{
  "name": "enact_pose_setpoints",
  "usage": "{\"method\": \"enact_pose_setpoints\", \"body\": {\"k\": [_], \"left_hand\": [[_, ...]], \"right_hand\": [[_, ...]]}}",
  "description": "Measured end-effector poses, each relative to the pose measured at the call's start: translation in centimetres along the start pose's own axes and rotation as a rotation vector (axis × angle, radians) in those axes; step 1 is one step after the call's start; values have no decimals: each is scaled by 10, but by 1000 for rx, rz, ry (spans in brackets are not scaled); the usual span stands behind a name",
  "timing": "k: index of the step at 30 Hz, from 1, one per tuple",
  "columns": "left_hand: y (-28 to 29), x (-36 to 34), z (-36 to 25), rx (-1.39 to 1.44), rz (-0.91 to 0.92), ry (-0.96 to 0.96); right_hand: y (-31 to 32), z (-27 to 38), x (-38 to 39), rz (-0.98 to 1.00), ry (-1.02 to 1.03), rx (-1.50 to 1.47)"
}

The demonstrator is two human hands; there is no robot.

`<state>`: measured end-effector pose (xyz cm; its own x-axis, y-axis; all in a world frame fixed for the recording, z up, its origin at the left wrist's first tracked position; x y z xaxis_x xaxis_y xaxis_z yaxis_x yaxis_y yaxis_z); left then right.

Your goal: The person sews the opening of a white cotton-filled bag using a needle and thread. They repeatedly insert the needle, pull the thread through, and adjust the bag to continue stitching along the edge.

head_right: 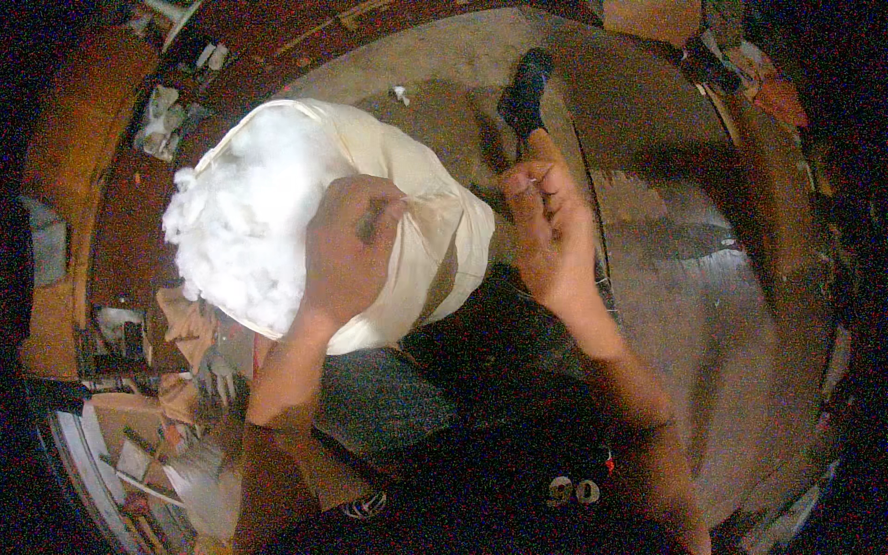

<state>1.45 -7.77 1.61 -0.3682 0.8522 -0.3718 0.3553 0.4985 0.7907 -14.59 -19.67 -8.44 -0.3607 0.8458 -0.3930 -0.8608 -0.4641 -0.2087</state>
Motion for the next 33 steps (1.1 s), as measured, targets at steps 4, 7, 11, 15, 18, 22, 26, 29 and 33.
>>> {"method": "enact_pose_setpoints", "body": {"k": [4, 7, 11, 15, 18, 22, 26, 29, 33], "left_hand": [[1, 0, -4, 99, -19, -22], [0, 1, -8, 84, -19, -42], [-1, 2, -7, 66, 34, -21], [0, 2, -7, 70, 36, -28], [-1, 3, -7, 69, 45, -43], [-3, 4, -6, 86, 17, -30], [-3, 8, -17, 45, 35, -186], [-3, 8, -20, 43, 28, -184], [-7, 11, -25, -26, 12, -148]], "right_hand": [[-5, 15, -8, 129, 170, 325], [-35, 28, -3, 294, 319, 278], [-41, 26, -1, 236, 256, 245], [-36, 22, 2, 160, 200, 191], [-38, 20, 4, 155, 194, 175], [-39, 9, 5, 206, 103, 178], [-40, 6, 6, 194, 62, 90], [-40, 8, 7, 191, 61, 83], [-44, 13, 4, 207, 106, 81]]}}
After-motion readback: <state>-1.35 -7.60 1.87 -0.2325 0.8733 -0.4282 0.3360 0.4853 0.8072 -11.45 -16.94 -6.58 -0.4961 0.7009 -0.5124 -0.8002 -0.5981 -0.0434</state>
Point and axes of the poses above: each hand's wrist, its own x-axis away from the middle knuckle, its own y-axis out of the back of the hand, z = x × y, the point moved 10 cm from there along -x, towards the middle knuckle, and after that the axes turned 13 degrees about y, right-handed, at the moved point
